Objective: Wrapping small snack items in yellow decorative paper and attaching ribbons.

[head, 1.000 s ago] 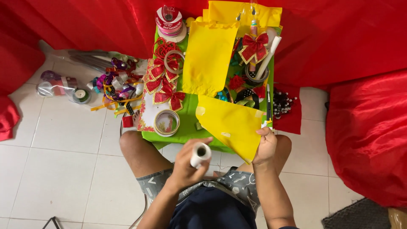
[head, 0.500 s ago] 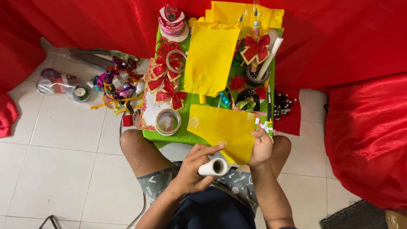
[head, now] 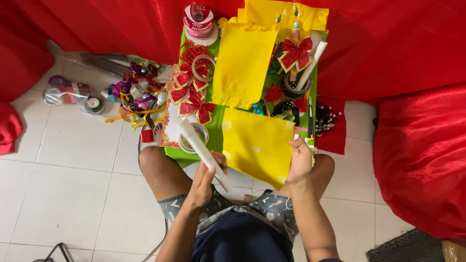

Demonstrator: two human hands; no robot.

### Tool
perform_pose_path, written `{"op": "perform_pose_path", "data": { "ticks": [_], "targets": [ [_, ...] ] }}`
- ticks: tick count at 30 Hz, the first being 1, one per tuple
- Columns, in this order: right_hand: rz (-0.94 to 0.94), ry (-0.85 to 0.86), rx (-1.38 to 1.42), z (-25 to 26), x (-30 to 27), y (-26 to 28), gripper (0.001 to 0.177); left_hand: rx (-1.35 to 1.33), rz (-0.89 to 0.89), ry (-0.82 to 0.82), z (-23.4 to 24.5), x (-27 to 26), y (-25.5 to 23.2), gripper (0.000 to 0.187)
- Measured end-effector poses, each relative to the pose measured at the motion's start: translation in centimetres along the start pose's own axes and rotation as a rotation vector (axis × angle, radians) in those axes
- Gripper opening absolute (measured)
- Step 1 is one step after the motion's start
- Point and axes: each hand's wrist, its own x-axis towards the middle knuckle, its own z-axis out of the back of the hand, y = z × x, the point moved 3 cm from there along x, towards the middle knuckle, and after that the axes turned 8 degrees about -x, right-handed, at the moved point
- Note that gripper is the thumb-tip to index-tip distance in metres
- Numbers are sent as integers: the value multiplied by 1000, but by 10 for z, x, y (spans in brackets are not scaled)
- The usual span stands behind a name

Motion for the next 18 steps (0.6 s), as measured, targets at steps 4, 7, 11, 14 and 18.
{"op": "perform_pose_path", "data": {
  "ticks": [4, 7, 11, 14, 18],
  "targets": [
    [7, -7, -44, 78, 67, 21, 30, 204, 139, 41, -1, 5, -3, 27],
    [-21, -23, 0, 2, 39, 34, 29, 275, 114, 80, -5, 10, 1, 21],
    [37, -73, -9, 1, 11, 46, 34, 252, 50, 43, 2, 12, 10, 17],
    [56, -109, -20, 30, -17, 52, 41, 234, 26, 25, 2, 22, 10, 31],
    [65, -134, 17, 54, -60, 44, 45, 107, 123, 118, -1, 29, 26, 79]
  ]
}}
